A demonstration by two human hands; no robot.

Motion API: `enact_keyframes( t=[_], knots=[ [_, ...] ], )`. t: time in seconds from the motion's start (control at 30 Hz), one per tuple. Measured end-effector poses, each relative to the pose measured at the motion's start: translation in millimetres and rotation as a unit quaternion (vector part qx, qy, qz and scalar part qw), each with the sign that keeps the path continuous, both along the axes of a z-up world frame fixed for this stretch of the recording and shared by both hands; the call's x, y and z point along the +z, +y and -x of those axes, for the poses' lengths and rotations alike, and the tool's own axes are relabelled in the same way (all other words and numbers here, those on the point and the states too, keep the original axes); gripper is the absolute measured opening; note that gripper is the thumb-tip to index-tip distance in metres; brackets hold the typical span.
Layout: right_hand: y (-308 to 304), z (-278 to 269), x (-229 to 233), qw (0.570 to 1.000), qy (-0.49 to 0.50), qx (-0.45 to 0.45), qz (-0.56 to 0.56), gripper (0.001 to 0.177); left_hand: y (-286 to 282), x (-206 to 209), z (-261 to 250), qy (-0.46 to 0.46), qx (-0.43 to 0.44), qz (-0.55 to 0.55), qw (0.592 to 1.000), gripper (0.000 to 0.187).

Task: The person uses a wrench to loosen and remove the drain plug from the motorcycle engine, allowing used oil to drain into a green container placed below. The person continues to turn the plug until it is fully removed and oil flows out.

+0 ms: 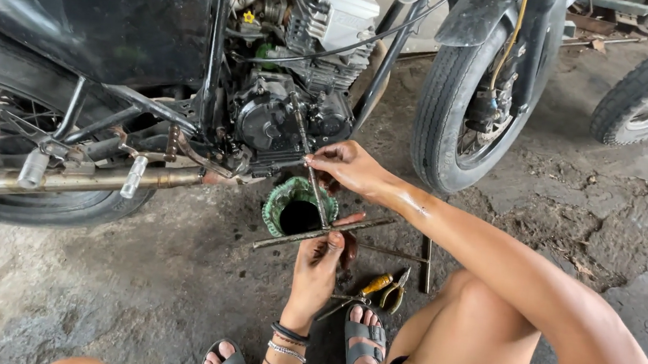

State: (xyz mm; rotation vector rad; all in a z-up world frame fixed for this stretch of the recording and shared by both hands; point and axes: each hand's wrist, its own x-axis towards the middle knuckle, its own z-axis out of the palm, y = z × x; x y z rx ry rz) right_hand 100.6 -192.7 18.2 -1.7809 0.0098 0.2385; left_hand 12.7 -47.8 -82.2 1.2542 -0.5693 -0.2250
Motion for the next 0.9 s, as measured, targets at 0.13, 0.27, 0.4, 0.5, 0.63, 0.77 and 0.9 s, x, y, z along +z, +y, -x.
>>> enact_keyframes(
  t=[0.13, 0.27, 0.4, 0.5, 0.63, 0.77, 0.9],
  knots=[
    [-1.0, 4.4, 9.1, 0.997, 0.013, -0.008, 0.074, 0.034, -10.4, -17.7, -4.2, 0.042, 0.063, -0.004, 0.997, 0.041],
    [-4.5, -5.4, 0.5, 0.999, 0.014, 0.013, 0.047, 0.022, -36.6, -85.4, -16.8, 0.255, -0.014, 0.221, 0.941, 0.027],
    [-8.0, -23.4, -18.9, 0.999, 0.000, 0.029, 0.046, 0.029, -30.8, -35.0, -0.3, 0.166, -0.080, 0.257, 0.949, 0.067],
    [-5.7, -28.6, -21.5, 0.996, -0.006, -0.006, 0.091, 0.025, -21.2, -6.7, 9.9, 0.165, -0.127, 0.282, 0.937, 0.069],
    [5.6, -21.7, -18.7, 0.997, 0.050, -0.034, 0.045, 0.021, 12.5, 52.5, 37.1, 0.058, -0.177, 0.079, 0.979, 0.054],
    [4.5, -20.2, -17.4, 0.996, 0.060, -0.024, 0.058, 0.024, 58.2, 102.7, 23.3, -0.188, -0.045, -0.101, 0.976, 0.038],
    [-2.9, -25.4, -40.5, 0.999, -0.013, -0.044, -0.016, 0.017, 101.8, 72.5, -65.2, -0.104, 0.020, -0.035, 0.994, 0.045]
  ],
)
